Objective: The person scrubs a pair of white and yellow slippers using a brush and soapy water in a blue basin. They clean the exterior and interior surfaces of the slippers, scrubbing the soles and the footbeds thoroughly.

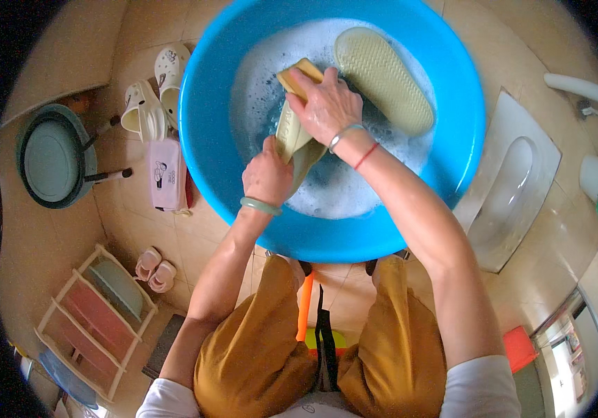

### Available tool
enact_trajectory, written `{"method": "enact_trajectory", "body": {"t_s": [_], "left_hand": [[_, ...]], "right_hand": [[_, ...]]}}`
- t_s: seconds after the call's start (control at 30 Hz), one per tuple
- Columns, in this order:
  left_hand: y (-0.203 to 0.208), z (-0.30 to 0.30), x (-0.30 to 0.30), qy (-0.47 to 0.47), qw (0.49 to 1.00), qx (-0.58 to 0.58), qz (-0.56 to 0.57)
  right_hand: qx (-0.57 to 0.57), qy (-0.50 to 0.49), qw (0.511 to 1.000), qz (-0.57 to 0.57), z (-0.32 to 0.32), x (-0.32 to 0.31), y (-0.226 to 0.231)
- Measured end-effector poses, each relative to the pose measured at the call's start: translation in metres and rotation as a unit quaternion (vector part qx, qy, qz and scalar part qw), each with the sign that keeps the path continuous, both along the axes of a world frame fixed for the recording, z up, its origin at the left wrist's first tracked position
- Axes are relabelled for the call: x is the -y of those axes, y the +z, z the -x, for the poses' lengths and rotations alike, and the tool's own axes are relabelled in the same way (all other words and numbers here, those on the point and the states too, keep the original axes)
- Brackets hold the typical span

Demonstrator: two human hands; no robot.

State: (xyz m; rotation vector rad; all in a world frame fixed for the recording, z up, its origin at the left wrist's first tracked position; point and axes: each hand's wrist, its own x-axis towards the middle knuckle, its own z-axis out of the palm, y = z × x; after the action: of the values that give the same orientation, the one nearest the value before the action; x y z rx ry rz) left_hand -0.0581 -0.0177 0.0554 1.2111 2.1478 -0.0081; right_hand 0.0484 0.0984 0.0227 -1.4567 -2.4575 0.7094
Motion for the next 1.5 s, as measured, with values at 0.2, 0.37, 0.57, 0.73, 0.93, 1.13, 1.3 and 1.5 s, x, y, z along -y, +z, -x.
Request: {"method": "enact_trajectory", "body": {"t_s": [0.2, 0.37, 0.57, 0.73, 0.93, 1.13, 1.3, 1.5], "left_hand": [[-0.011, 0.001, 0.021, -0.049, 0.998, -0.023, -0.025], [-0.009, 0.000, 0.015, -0.047, 0.997, -0.051, -0.033], [-0.004, -0.006, 0.009, -0.070, 0.995, -0.061, -0.039], [-0.010, 0.001, 0.019, -0.080, 0.996, -0.045, -0.011], [0.005, 0.011, -0.008, -0.091, 0.993, -0.063, 0.030], [-0.030, 0.051, 0.001, -0.057, 0.996, 0.006, 0.063], [-0.067, 0.044, 0.048, 0.343, 0.872, 0.347, -0.022], [-0.061, -0.006, 0.029, 0.517, 0.702, 0.488, -0.050]], "right_hand": [[-0.033, 0.101, 0.994, 0.036, -0.031, 0.079, 0.041], [-0.006, 0.059, 0.998, 0.018, -0.011, 0.044, 0.025], [0.022, -0.034, 0.999, 0.023, -0.005, -0.006, 0.008], [-0.055, 0.053, 0.994, 0.076, -0.027, 0.075, 0.040], [-0.044, 0.030, 0.995, 0.086, -0.007, 0.035, 0.022], [-0.047, -0.058, 0.993, 0.089, 0.009, 0.004, -0.006], [-0.058, -0.117, 0.984, 0.121, -0.055, 0.051, -0.082], [-0.277, -0.131, 0.935, 0.180, -0.053, 0.084, -0.015]]}}
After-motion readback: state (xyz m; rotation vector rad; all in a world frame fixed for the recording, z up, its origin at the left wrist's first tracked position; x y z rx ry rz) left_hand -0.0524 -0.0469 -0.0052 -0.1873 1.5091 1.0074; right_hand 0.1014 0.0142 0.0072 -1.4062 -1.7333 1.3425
